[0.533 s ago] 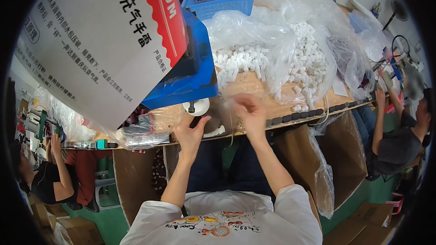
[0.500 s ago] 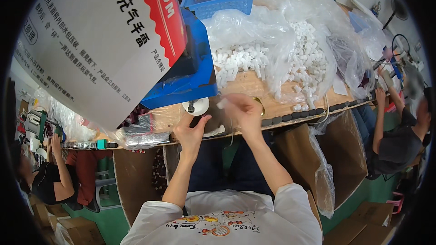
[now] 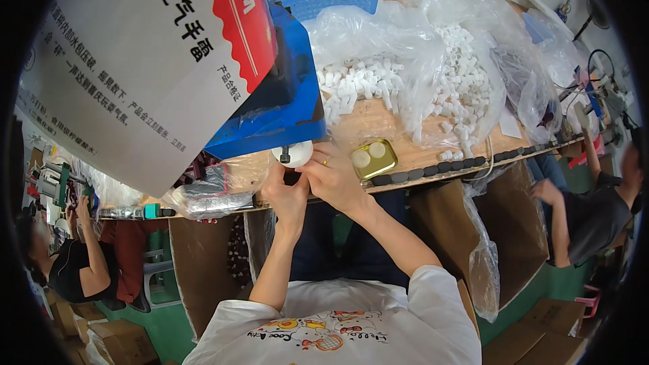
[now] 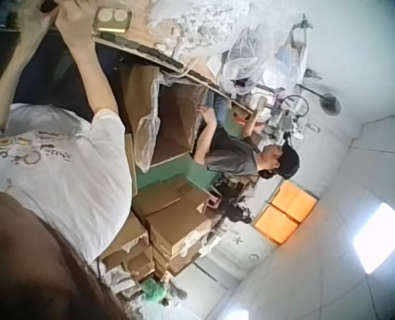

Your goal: The person assembles plastic components by taking pieces from the table, positioning them on a press machine fixture, and pressing them together by hand.

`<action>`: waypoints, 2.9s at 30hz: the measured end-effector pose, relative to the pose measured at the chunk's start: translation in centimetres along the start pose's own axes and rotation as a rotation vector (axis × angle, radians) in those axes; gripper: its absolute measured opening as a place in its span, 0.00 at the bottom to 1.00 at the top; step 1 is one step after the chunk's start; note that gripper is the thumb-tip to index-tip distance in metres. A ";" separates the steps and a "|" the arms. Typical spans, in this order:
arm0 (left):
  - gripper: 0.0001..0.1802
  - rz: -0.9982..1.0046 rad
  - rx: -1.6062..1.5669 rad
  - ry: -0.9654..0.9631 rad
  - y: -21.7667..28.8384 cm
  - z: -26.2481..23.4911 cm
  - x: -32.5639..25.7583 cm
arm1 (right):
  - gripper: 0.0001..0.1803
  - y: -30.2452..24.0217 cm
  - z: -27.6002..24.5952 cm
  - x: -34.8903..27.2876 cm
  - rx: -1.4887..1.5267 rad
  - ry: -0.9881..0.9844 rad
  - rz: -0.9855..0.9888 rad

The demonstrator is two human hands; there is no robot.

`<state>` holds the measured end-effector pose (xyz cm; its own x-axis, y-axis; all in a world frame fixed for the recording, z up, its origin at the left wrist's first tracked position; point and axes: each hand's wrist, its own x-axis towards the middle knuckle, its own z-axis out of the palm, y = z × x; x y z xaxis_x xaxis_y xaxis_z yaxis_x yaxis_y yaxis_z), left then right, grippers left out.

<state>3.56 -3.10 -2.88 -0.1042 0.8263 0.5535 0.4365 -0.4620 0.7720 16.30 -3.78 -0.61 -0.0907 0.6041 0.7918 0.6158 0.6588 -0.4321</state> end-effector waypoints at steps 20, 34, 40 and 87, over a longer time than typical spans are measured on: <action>0.30 -0.135 -0.177 -0.376 -1.5 -4.3 0.7 | 0.15 17.0 -2.6 1.7 -0.149 -0.011 0.677; 0.16 -0.025 -0.087 -0.472 2.5 -5.9 2.9 | 0.20 15.0 -2.5 2.4 -0.415 -0.234 0.702; 0.27 0.048 1.015 -0.447 1.5 -19.8 3.1 | 0.16 11.8 -5.6 1.2 0.141 -0.057 0.677; 0.16 0.121 -0.111 -0.371 -2.0 -2.6 3.2 | 0.13 3.9 -8.4 -2.6 -0.349 -0.436 0.303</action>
<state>0.00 -0.41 -1.85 0.2808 0.8145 0.5077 0.3243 -0.5784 0.7485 25.49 -6.58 -0.76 -0.1369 0.9163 0.3763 0.8765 0.2891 -0.3849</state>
